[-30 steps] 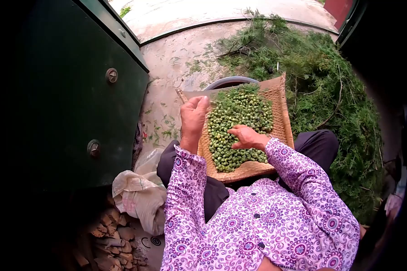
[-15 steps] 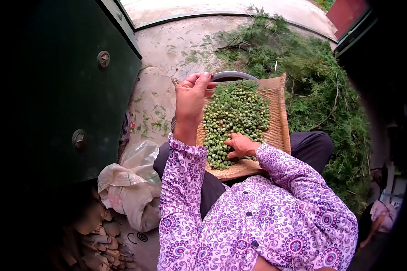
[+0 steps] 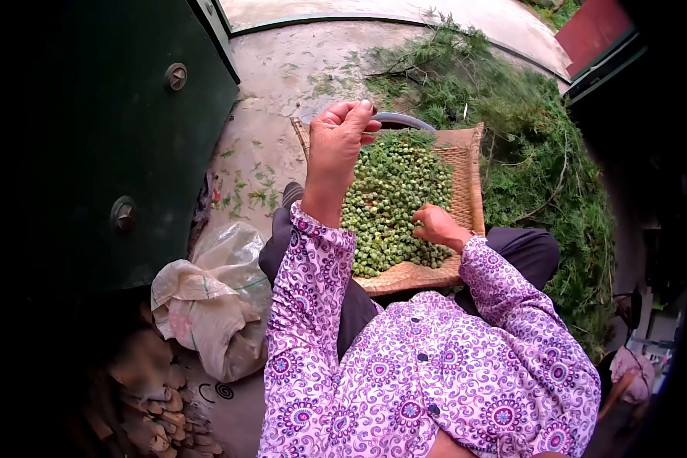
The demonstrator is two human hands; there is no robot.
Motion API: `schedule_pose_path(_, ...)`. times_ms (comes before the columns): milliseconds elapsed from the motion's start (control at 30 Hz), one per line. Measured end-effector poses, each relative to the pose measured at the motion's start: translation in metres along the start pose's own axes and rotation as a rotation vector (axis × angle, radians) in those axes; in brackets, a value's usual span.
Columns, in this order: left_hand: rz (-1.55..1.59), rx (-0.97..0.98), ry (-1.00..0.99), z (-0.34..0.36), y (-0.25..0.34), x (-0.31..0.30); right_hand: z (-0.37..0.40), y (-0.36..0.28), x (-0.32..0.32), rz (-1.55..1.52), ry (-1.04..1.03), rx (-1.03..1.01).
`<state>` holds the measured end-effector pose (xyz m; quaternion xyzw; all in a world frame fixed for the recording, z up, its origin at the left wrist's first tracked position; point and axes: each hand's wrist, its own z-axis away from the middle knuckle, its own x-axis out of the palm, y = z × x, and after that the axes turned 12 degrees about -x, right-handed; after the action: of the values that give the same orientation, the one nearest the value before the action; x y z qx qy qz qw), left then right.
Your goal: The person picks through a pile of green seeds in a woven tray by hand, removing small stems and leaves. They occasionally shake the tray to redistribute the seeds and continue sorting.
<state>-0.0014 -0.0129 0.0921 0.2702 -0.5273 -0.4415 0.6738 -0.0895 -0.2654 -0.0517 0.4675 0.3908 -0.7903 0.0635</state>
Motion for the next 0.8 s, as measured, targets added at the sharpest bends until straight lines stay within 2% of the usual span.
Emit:
schedule_pose_path(67, 0.004, -0.006, 0.005, 0.002, 0.007, 0.001, -0.022, -0.012, -0.003, -0.038, -0.021, 0.102)
schedule_pose_path(133, 0.001, -0.022, 0.012, 0.001, 0.014, 0.003, -0.036, -0.022, 0.009, 0.057, 0.040, 0.038)
schedule_pose_path(267, 0.009, -0.004, 0.030, -0.001, 0.014, 0.002, -0.050, -0.020, 0.043, 0.351, -0.060, 0.033)
schedule_pose_path(467, -0.020, -0.006, 0.025, -0.001, 0.011, 0.005, -0.038, -0.009, 0.052, 0.328, -0.083, 0.095)
schedule_pose_path(500, -0.032, -0.014, 0.030, 0.001, 0.010, 0.006, -0.033, -0.010, 0.052, 0.244, 0.075, 0.128)
schedule_pose_path(633, -0.073, -0.036, 0.004, -0.002, 0.004, 0.005, -0.016, -0.003, 0.028, -0.335, 0.232, 0.297)
schedule_pose_path(667, -0.051, 0.026, -0.029, -0.005, -0.001, 0.004, -0.011, -0.004, 0.018, -0.705, 0.213, 0.458)
schedule_pose_path(700, -0.029, 0.090, -0.062, -0.010, -0.008, 0.003, -0.003, -0.001, 0.014, -1.005, 0.284, 0.461)
schedule_pose_path(767, -0.189, 0.030, -0.082, -0.013, -0.013, 0.000, 0.011, -0.013, -0.016, -1.173, 0.378, 0.510)
schedule_pose_path(800, -0.378, 0.085, -0.068, -0.019, -0.021, -0.002, 0.018, -0.013, -0.024, -1.210, 0.399, 0.522)
